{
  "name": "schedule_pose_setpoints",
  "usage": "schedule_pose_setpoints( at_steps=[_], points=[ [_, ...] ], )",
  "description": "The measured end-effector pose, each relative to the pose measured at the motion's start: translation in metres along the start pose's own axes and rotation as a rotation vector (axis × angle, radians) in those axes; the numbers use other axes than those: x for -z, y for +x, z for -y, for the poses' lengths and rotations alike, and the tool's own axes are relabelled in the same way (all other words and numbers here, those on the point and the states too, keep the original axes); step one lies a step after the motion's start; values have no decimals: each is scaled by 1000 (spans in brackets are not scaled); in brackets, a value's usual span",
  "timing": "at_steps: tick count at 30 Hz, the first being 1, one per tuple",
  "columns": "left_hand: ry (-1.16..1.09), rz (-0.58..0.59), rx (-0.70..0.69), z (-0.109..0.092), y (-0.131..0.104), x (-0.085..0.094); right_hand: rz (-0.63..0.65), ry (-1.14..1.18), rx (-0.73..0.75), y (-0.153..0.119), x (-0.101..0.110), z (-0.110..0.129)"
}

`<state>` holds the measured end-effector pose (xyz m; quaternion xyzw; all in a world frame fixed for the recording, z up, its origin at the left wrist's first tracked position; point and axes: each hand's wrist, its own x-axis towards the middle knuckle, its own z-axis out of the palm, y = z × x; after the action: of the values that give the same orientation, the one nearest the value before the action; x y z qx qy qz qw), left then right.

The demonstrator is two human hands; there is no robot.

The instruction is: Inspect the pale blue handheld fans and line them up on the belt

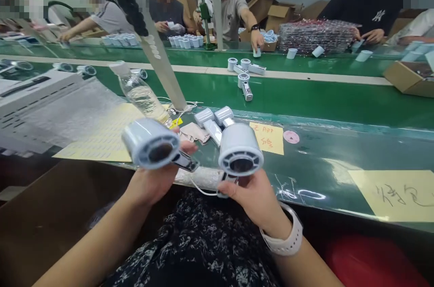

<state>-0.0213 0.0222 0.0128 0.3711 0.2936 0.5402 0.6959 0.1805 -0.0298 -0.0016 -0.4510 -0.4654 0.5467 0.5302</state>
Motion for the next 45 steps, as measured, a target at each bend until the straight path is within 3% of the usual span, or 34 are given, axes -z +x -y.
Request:
schedule_pose_setpoints(
  at_steps=[3, 6, 9, 12, 14, 23, 32, 36, 41, 45],
  points=[
    [-18, 62, 109, 5, 5, 2, -102, 94, -25, 2, 6, -8],
    [-46, 143, 182, 13, -2, -2, -101, 156, -66, 2, 4, -9],
    [-21, 253, 161, 18, -12, -8, -28, 175, -40, -4, 1, -6],
    [43, 396, 122, 20, -17, -12, 124, 235, -48, -10, -1, -5],
    [91, 432, 105, 21, -17, -14, 178, 275, -66, -12, -1, -6],
    [12, 390, 162, 20, -17, -19, 158, 407, -88, -10, -7, -7],
    [13, 401, 118, 26, -17, -16, 171, 451, -112, -12, -6, -11],
    [8, 345, 133, 29, -15, -13, 124, 437, -100, -13, -7, -12],
    [17, 171, 100, 35, -9, -10, 86, 422, -138, -13, -11, -15],
    [31, 244, 108, 36, -9, -6, 91, 451, -188, -13, -9, -16]
  ],
)
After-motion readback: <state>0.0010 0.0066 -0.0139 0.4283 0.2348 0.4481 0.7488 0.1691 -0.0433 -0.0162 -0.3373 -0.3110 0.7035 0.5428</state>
